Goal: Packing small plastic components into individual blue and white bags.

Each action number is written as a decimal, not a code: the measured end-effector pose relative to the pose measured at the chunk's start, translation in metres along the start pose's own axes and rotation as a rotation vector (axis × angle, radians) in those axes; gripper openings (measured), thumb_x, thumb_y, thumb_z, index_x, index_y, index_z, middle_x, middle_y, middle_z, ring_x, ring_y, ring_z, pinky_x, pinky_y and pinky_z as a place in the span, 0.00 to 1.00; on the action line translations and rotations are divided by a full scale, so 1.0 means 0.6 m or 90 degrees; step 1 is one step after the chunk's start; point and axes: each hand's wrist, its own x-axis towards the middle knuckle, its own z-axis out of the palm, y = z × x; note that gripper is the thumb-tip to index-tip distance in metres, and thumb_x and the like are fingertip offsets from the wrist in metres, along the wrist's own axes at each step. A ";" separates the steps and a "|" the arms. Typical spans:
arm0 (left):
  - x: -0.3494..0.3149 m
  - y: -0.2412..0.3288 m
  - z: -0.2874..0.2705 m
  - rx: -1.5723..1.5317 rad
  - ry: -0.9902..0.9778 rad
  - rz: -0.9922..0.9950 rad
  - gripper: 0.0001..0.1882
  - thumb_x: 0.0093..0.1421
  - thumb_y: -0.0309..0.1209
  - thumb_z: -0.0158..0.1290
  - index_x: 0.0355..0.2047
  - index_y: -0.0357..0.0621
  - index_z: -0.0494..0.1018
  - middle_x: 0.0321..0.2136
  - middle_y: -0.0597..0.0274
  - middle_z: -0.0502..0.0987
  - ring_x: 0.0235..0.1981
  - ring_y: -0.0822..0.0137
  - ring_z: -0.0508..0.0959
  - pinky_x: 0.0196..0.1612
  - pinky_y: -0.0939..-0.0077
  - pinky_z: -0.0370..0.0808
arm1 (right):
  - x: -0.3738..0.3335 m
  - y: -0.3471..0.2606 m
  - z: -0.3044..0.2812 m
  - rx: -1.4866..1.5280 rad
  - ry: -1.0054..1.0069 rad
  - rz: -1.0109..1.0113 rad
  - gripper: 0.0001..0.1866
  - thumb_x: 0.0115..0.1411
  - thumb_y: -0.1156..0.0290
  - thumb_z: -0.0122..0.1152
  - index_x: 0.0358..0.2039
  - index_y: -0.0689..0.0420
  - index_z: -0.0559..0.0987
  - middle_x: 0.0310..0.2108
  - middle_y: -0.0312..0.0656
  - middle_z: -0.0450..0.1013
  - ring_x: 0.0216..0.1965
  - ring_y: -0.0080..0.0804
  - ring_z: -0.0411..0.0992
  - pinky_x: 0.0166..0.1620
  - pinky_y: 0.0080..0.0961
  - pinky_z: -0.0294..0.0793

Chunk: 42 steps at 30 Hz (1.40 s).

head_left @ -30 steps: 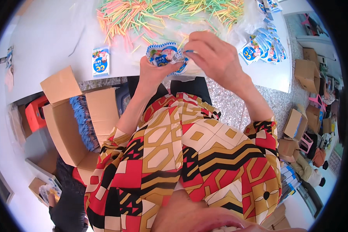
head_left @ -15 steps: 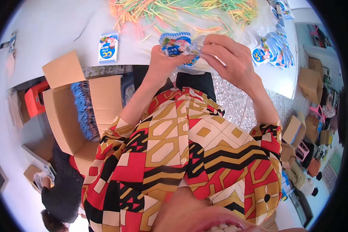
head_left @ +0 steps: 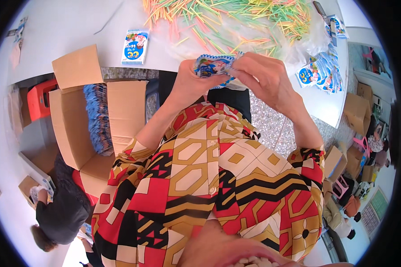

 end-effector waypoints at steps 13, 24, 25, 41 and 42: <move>-0.056 0.015 -0.084 -0.106 0.257 0.057 0.21 0.45 0.17 0.61 0.41 0.34 0.71 0.34 0.58 0.78 0.35 0.69 0.78 0.39 0.77 0.77 | 0.069 0.133 0.113 0.144 0.058 0.281 0.10 0.54 0.74 0.59 0.38 0.59 0.75 0.27 0.37 0.72 0.23 0.19 0.68 0.27 0.17 0.68; -0.058 0.012 -0.103 -0.181 0.311 0.107 0.26 0.46 0.15 0.59 0.47 0.36 0.67 0.37 0.57 0.77 0.37 0.68 0.78 0.41 0.74 0.77 | 0.123 0.257 0.122 0.003 0.104 0.236 0.10 0.54 0.71 0.58 0.36 0.59 0.76 0.26 0.42 0.73 0.25 0.32 0.72 0.33 0.26 0.72; -0.058 0.013 -0.102 -0.187 0.302 0.101 0.25 0.46 0.15 0.59 0.47 0.36 0.68 0.37 0.57 0.77 0.37 0.69 0.78 0.41 0.75 0.76 | 0.126 0.263 0.125 0.004 0.094 0.228 0.09 0.53 0.70 0.57 0.34 0.60 0.76 0.25 0.42 0.73 0.24 0.33 0.71 0.33 0.27 0.71; -0.054 0.014 -0.086 -0.188 0.283 0.068 0.23 0.45 0.17 0.61 0.44 0.38 0.69 0.36 0.59 0.78 0.36 0.70 0.78 0.40 0.76 0.76 | 0.160 0.333 0.177 -0.233 0.040 -0.050 0.13 0.47 0.70 0.54 0.34 0.60 0.71 0.27 0.50 0.71 0.33 0.52 0.70 0.40 0.42 0.69; -0.054 0.013 -0.085 -0.185 0.282 0.067 0.23 0.45 0.17 0.61 0.44 0.38 0.69 0.36 0.59 0.78 0.36 0.70 0.78 0.40 0.76 0.76 | 0.162 0.331 0.175 -0.231 0.042 -0.049 0.13 0.47 0.70 0.54 0.34 0.60 0.71 0.27 0.50 0.71 0.33 0.52 0.70 0.40 0.42 0.69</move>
